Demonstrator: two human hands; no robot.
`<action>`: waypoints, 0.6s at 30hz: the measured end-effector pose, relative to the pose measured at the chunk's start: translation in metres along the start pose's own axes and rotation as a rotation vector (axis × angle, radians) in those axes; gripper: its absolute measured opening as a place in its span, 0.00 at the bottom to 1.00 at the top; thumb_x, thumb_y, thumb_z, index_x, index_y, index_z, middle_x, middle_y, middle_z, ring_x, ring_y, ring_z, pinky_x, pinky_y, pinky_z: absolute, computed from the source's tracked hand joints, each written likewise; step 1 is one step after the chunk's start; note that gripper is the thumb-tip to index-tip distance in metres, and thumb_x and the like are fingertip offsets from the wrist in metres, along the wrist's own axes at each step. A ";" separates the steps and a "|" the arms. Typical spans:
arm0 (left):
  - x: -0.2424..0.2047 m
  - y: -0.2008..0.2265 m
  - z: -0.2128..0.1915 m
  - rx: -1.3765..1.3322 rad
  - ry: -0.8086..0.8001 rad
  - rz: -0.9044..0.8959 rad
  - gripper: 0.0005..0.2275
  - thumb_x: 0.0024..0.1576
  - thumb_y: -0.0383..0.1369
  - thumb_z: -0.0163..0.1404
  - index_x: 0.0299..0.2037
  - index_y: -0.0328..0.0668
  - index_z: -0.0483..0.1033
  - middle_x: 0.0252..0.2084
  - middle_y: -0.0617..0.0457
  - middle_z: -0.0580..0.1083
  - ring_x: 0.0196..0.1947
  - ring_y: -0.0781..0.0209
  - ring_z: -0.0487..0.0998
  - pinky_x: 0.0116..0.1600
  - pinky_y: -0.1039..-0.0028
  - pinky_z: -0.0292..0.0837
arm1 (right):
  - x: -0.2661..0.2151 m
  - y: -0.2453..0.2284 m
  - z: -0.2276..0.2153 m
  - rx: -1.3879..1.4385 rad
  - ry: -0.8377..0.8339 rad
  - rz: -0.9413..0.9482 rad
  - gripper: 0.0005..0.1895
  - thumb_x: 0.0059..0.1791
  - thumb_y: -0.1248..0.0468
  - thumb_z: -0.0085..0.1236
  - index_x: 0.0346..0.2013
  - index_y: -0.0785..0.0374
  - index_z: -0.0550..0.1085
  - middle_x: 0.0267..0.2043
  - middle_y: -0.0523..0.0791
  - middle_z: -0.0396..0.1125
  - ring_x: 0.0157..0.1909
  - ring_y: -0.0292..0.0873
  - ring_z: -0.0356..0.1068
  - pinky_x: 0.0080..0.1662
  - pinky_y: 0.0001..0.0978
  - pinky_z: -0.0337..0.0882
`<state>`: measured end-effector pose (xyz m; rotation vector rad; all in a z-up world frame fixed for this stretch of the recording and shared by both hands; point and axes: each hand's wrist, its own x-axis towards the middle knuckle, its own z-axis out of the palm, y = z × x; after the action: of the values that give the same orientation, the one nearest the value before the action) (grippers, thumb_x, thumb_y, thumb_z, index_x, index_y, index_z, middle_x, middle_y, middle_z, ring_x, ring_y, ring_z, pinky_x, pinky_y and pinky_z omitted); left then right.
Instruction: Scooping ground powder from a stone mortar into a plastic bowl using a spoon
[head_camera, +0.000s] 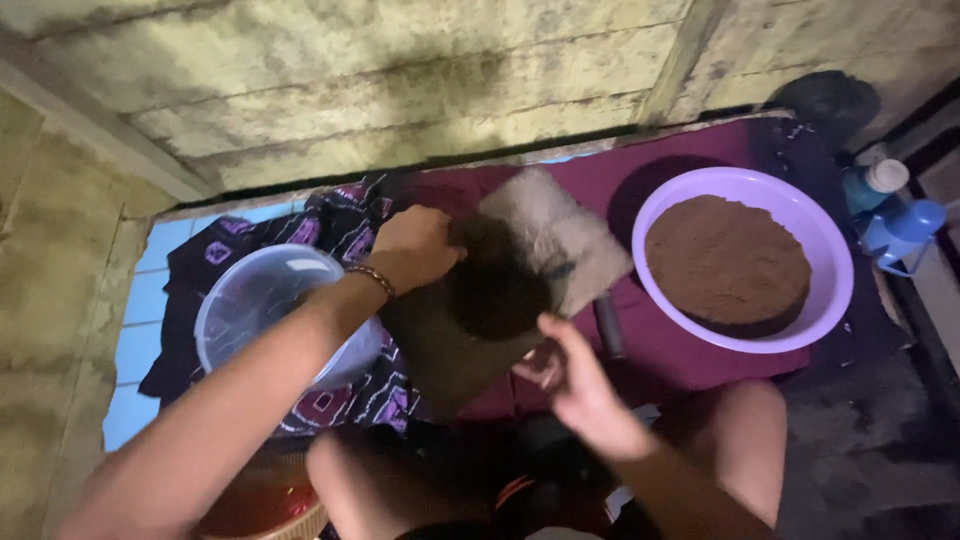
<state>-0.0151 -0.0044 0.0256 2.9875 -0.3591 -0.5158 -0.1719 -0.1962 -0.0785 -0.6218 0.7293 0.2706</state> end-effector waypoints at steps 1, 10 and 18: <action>-0.004 -0.005 0.004 -0.045 0.064 -0.065 0.11 0.53 0.44 0.57 0.35 0.47 0.82 0.36 0.48 0.81 0.41 0.45 0.82 0.45 0.58 0.79 | -0.007 -0.014 0.009 -0.095 -0.051 -0.037 0.19 0.41 0.56 0.66 0.40 0.56 0.68 0.33 0.40 0.58 0.30 0.42 0.63 0.47 0.53 0.76; 0.002 -0.058 0.112 0.554 0.579 0.109 0.09 0.52 0.42 0.55 0.30 0.47 0.82 0.33 0.51 0.77 0.39 0.52 0.81 0.43 0.66 0.79 | 0.008 -0.091 0.062 -0.739 -0.097 -0.051 0.57 0.37 0.33 0.65 0.71 0.61 0.59 0.54 0.56 0.64 0.53 0.53 0.70 0.56 0.51 0.69; -0.029 -0.035 0.093 -0.338 0.178 -0.401 0.10 0.49 0.35 0.53 0.28 0.33 0.80 0.29 0.39 0.79 0.37 0.43 0.84 0.42 0.58 0.83 | 0.020 -0.076 0.056 -0.726 -0.089 -0.064 0.46 0.38 0.36 0.68 0.58 0.64 0.70 0.37 0.49 0.67 0.36 0.45 0.68 0.40 0.37 0.72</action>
<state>-0.0660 0.0325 -0.0566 2.7401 0.3170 -0.2953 -0.0937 -0.2213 -0.0268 -1.3098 0.5120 0.5072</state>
